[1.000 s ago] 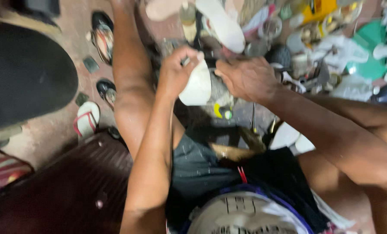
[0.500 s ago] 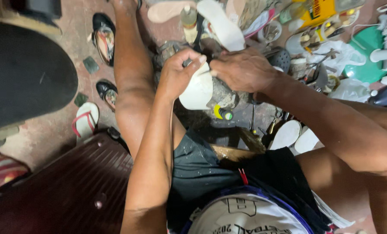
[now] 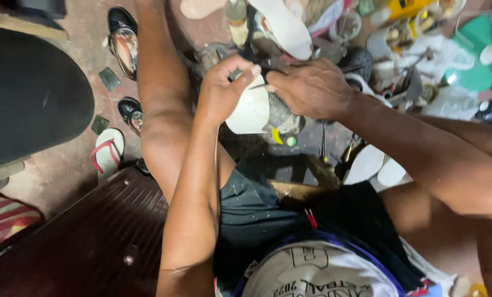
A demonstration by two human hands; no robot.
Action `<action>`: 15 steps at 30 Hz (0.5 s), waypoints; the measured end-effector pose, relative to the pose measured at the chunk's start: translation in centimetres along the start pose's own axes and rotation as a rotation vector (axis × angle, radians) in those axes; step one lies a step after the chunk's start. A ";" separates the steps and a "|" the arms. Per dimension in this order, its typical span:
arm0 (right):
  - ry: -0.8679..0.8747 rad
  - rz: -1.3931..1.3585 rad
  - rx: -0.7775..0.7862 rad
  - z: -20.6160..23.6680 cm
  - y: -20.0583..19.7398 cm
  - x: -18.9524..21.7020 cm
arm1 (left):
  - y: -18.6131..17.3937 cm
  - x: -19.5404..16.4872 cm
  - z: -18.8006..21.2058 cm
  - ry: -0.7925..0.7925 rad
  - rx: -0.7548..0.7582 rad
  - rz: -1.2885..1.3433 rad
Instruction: The person is repairing a white shoe sole by scraping and smoothing its surface with a small metal tool. They hold the sole in their left hand and use the tool in their right hand to work along the edges and center. The person occasionally wipes the sole with a cloth and continues scraping.
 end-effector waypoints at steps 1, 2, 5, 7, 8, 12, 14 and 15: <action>0.028 -0.009 0.069 0.1 0.5 -0.2 | -0.1 0.1 0.1 -0.017 -0.015 0.015; 0.036 -0.014 0.134 0.3 0.9 -0.3 | 0.0 -0.1 0.2 0.011 -0.021 -0.021; -0.137 0.016 -0.139 0.7 0.3 -0.2 | -0.1 -0.5 0.2 0.083 -0.024 -0.062; -0.097 -0.010 -0.056 0.6 0.9 -0.7 | 0.0 -0.1 0.3 -0.030 -0.027 0.021; -0.085 -0.020 -0.018 0.4 1.1 -1.0 | 0.1 -0.2 0.3 -0.010 -0.011 0.011; -0.221 0.024 0.024 0.2 1.7 -0.7 | -0.1 -0.4 0.7 0.005 -0.032 -0.011; -0.236 0.038 0.190 0.5 2.6 -0.6 | -0.1 -0.3 0.7 -0.009 -0.003 -0.007; -0.246 0.004 0.073 0.8 2.1 -0.5 | -0.2 -0.3 0.6 -0.004 -0.002 -0.016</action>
Point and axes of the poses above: each hand's wrist, its own z-axis away from the middle knuckle, its own y-axis out of the palm, x = y × z, the point moved 4 cm from there along -z, towards the middle knuckle, and after that the axes turned 3 degrees about z, right-handed, at the moved point
